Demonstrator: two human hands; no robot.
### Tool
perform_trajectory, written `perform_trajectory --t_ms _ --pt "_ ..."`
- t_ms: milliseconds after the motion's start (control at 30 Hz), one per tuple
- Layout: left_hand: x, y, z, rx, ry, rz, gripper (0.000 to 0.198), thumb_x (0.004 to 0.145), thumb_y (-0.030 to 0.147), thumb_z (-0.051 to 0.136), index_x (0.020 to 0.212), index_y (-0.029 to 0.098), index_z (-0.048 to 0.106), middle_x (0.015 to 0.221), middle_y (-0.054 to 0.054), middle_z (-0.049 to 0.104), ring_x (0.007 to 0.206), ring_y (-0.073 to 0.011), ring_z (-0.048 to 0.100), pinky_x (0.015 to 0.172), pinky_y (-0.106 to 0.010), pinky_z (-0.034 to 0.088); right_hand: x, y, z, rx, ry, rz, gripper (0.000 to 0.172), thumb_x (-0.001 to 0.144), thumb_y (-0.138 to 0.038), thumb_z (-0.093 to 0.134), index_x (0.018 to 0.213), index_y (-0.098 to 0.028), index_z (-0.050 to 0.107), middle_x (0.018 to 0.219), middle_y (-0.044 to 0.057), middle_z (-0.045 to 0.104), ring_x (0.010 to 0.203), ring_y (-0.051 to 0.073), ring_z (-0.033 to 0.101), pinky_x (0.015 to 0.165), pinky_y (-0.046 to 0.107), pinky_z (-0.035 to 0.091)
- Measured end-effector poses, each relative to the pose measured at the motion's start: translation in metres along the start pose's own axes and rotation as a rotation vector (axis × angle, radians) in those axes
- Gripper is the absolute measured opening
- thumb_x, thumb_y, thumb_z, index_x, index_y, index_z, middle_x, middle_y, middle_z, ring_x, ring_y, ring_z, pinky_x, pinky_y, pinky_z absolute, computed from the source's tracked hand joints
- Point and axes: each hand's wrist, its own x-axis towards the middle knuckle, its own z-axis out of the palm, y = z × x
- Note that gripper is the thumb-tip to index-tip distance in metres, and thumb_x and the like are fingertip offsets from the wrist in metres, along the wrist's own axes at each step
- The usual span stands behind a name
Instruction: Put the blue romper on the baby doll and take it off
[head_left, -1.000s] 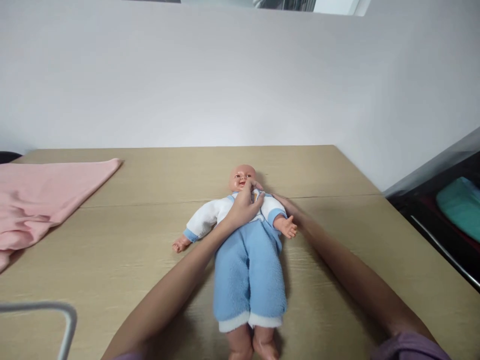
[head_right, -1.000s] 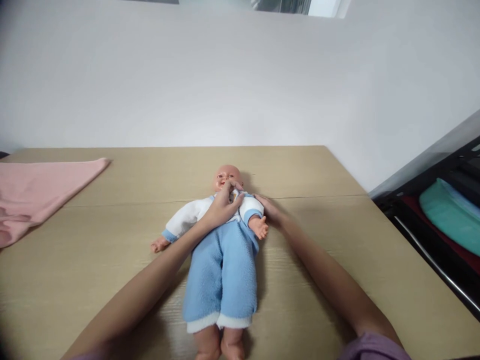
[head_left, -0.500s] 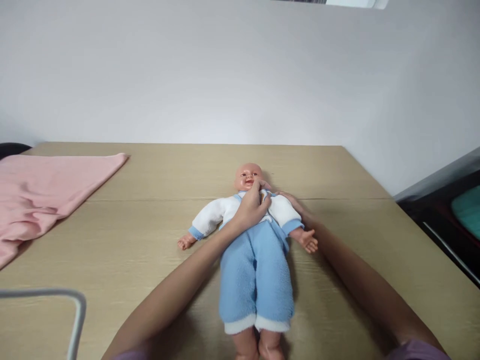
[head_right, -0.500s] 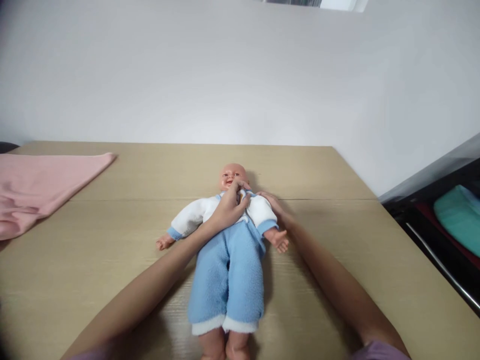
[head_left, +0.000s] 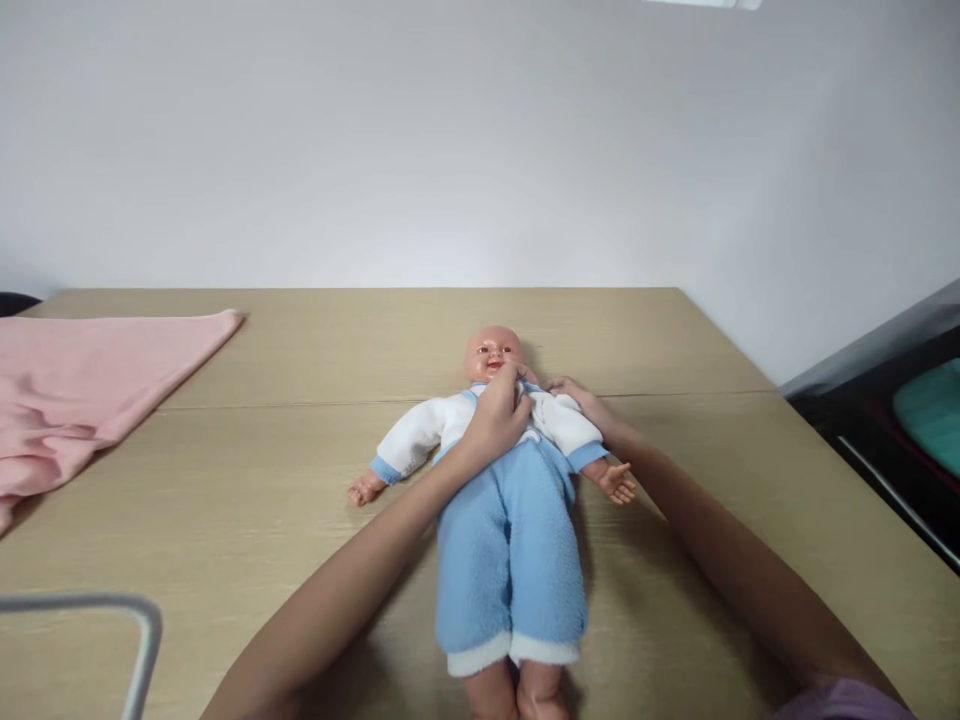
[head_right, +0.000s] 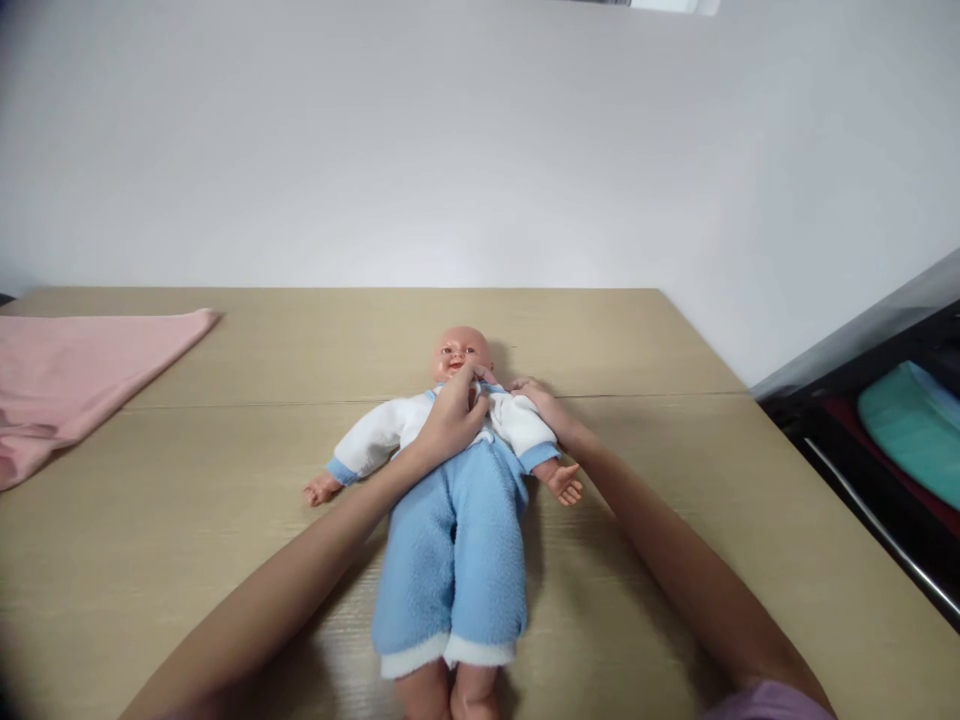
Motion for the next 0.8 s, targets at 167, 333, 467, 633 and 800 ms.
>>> perform_trajectory --t_ms 167,333,467,633,800 --pt "0.0 -0.002 0.002 0.004 0.019 0.017 0.036 0.084 0.0 0.052 0.11 0.024 0.057 0.091 -0.001 0.064 0.079 -0.0214 0.058 0.077 -0.034 0.047 -0.034 -0.007 -0.024 0.026 -0.087 0.117 0.044 0.097 -0.054 0.077 0.134 -0.029 0.074 0.132 0.007 0.082 0.119 0.029 0.077 0.098 0.04 0.066" --pt "-0.001 0.0 0.003 0.011 0.023 0.018 0.035 0.084 -0.001 0.052 0.109 0.023 0.057 0.098 -0.004 0.069 0.089 -0.0236 0.064 0.085 -0.037 0.051 -0.062 -0.028 -0.057 -0.081 -0.24 0.148 0.047 0.094 -0.059 0.084 0.131 -0.03 0.083 0.13 0.008 0.083 0.123 0.036 0.076 0.099 0.042 0.064" --pt "0.0 -0.001 0.004 0.026 0.006 0.044 0.033 0.084 -0.001 0.052 0.105 0.024 0.057 0.102 -0.005 0.069 0.095 -0.0248 0.065 0.089 -0.038 0.051 -0.068 -0.028 -0.084 -0.064 -0.3 0.353 0.068 0.093 -0.066 0.083 0.148 -0.027 0.076 0.077 0.004 0.079 0.057 0.022 0.066 0.053 0.033 0.053" --pt "0.0 -0.005 0.004 0.044 -0.012 0.08 0.028 0.085 0.002 0.053 0.102 0.024 0.06 0.096 -0.003 0.066 0.086 -0.0233 0.061 0.081 -0.036 0.047 -0.065 -0.006 -0.091 -0.094 -0.257 0.224 0.058 0.089 -0.072 0.083 0.123 -0.025 0.086 0.113 0.011 0.085 0.093 0.031 0.076 0.078 0.04 0.062" --pt "0.0 -0.004 0.002 0.039 -0.032 0.076 0.023 0.087 0.007 0.057 0.101 0.024 0.061 0.095 -0.003 0.07 0.084 -0.0229 0.063 0.08 -0.036 0.047 -0.074 0.011 -0.077 -0.08 -0.084 0.195 0.06 0.099 -0.08 0.063 0.116 -0.027 0.084 0.12 0.01 0.083 0.11 0.035 0.074 0.093 0.048 0.062"
